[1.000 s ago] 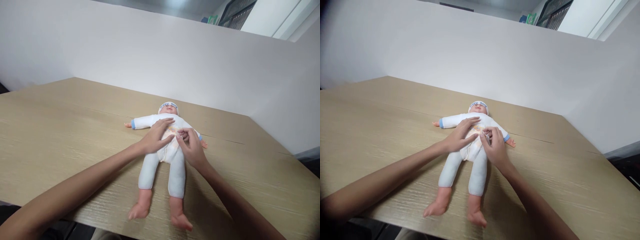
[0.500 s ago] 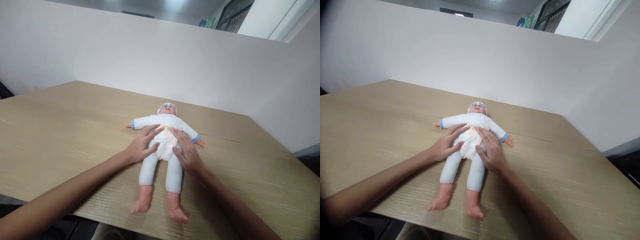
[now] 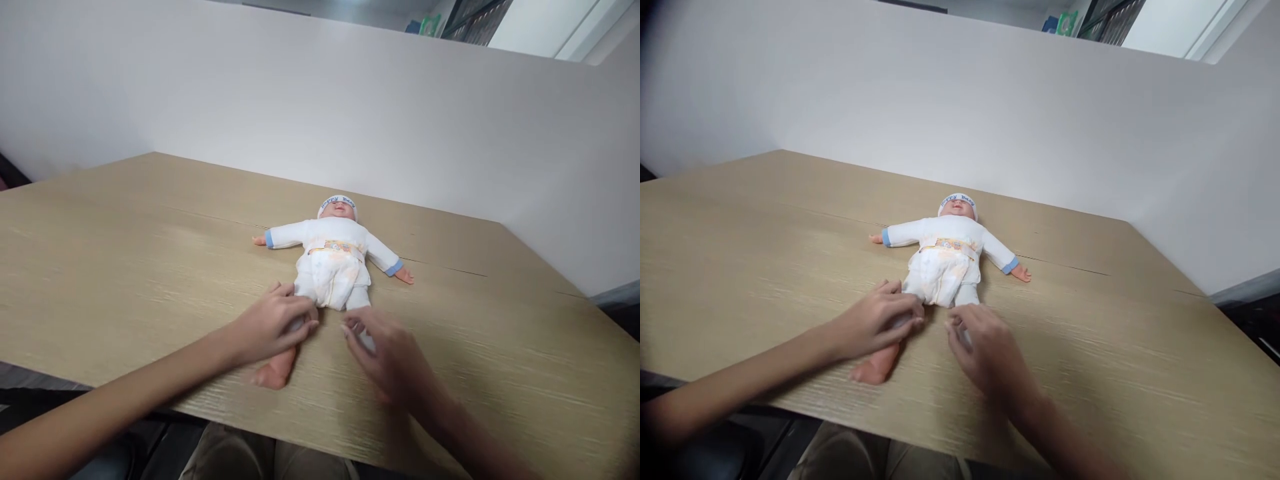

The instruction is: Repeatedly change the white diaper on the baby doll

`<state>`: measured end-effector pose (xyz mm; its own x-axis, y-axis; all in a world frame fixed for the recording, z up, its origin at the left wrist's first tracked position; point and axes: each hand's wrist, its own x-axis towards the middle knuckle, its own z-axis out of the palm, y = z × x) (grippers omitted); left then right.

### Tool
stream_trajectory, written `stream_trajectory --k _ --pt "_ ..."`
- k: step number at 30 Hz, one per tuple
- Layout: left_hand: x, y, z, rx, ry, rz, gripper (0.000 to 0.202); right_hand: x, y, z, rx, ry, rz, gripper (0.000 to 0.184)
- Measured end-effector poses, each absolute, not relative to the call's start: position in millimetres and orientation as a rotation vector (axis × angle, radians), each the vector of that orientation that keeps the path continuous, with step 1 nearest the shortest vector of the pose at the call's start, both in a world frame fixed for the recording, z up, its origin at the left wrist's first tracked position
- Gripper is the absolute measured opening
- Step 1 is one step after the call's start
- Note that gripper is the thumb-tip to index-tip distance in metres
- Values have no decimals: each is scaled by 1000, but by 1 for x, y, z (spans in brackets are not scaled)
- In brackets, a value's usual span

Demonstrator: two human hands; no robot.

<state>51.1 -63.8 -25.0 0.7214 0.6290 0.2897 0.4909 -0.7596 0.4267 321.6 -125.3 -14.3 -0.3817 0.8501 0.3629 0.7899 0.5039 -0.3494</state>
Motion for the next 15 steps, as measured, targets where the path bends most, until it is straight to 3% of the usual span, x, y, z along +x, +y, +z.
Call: stream_trajectory --k 7,12,15 --pt "71 -38 -30 2309 1267 699 40 309 -98 -28 -1560 -2147 20 15" --pt "74 -42 -32 2328 1248 768 35 301 -103 -34 -1508 -2161 0 8" --pt "71 -42 -32 2377 1146 904 27 301 -105 -34 -1474 -2144 52 17"
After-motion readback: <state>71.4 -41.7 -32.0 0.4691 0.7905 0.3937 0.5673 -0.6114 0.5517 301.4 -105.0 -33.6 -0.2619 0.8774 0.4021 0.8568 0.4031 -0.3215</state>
